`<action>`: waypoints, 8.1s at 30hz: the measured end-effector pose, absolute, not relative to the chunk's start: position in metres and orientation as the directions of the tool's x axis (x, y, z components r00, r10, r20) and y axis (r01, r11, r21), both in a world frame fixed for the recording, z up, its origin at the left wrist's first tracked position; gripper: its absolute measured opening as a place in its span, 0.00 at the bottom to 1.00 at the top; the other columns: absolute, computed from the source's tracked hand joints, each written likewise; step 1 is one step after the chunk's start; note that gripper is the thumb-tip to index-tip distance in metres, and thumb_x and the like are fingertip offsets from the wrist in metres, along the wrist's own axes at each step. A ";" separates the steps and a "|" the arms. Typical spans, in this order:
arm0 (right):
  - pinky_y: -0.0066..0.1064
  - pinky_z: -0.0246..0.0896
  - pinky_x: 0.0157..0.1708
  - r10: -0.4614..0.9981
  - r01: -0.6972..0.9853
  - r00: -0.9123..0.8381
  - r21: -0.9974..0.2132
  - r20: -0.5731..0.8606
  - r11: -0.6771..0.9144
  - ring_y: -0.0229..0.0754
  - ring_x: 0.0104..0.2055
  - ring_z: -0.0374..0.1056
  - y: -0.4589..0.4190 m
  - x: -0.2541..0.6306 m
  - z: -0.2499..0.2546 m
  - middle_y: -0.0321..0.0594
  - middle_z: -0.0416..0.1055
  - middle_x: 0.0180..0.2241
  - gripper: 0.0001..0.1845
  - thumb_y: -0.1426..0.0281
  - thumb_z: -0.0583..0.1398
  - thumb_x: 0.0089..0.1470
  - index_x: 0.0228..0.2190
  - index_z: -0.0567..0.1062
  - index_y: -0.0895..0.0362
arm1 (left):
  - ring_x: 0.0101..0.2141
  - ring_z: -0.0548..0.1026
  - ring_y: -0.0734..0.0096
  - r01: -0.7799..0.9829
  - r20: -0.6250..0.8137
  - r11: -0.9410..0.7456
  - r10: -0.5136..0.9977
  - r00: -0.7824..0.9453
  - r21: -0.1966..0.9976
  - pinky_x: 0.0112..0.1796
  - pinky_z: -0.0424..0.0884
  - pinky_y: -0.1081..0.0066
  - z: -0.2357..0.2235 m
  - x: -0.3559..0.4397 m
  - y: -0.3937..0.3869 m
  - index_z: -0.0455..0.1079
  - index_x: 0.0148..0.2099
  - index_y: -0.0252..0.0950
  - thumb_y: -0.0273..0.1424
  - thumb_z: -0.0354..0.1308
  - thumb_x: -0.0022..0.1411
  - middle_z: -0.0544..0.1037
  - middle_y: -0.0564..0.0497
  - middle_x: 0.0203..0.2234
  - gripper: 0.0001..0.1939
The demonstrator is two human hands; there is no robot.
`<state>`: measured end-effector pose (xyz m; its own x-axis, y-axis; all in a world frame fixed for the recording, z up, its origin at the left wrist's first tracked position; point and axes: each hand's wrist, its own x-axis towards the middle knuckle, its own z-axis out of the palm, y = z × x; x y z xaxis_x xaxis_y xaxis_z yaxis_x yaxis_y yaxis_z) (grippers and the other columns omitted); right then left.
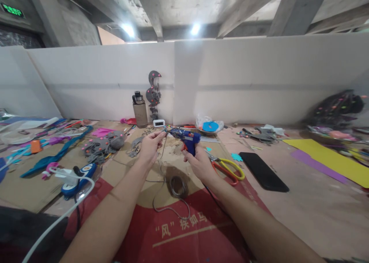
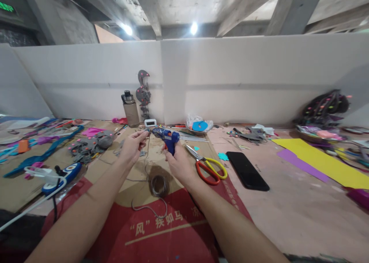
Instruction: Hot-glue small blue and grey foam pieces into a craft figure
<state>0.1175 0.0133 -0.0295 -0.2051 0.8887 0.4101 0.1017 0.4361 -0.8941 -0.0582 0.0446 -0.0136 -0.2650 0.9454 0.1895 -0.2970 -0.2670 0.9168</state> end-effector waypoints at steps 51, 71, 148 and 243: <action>0.26 0.56 0.27 0.919 -0.096 -0.012 -0.916 0.393 0.391 0.34 0.26 0.59 0.037 0.082 -0.024 0.32 0.64 0.26 0.09 0.64 0.56 0.49 0.32 0.65 0.55 | 0.21 0.68 0.79 -0.125 0.272 -0.287 0.955 -0.122 0.950 0.23 0.63 0.77 -0.008 -0.036 0.029 0.67 0.30 0.33 0.30 0.64 0.45 0.71 0.55 0.20 0.11; 0.30 0.55 0.33 0.796 0.287 -0.001 -0.762 0.605 0.580 0.39 0.32 0.61 0.030 0.099 -0.020 0.38 0.66 0.30 0.05 0.67 0.56 0.52 0.29 0.70 0.56 | 0.25 0.74 0.74 -0.037 0.291 -0.293 0.955 -0.067 0.955 0.32 0.73 0.70 -0.009 -0.034 0.028 0.74 0.35 0.31 0.36 0.64 0.49 0.77 0.49 0.24 0.14; 0.30 0.52 0.31 0.794 0.634 -0.137 -0.563 0.593 0.530 0.40 0.32 0.63 0.025 0.108 -0.013 0.39 0.70 0.29 0.05 0.69 0.56 0.49 0.27 0.72 0.56 | 0.25 0.69 0.75 0.633 0.501 -0.506 0.840 0.207 0.586 0.28 0.64 0.75 0.003 -0.043 0.021 0.74 0.32 0.35 0.29 0.56 0.52 0.76 0.52 0.24 0.07; 0.28 0.59 0.31 0.960 -0.245 -0.152 -0.950 0.236 0.194 0.33 0.28 0.64 0.033 0.095 -0.026 0.36 0.70 0.29 0.15 0.59 0.59 0.46 0.34 0.68 0.56 | 0.16 0.56 0.81 0.164 0.327 -0.311 0.942 -0.079 0.936 0.17 0.49 0.75 -0.006 -0.038 0.026 0.74 0.31 0.35 0.40 0.60 0.50 0.64 0.57 0.14 0.12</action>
<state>0.0945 0.0329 -0.0264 -0.1523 0.9598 0.2356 -0.2447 0.1944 -0.9499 -0.0383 0.0263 -0.0056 -0.0790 0.9417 0.3270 0.1645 -0.3112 0.9360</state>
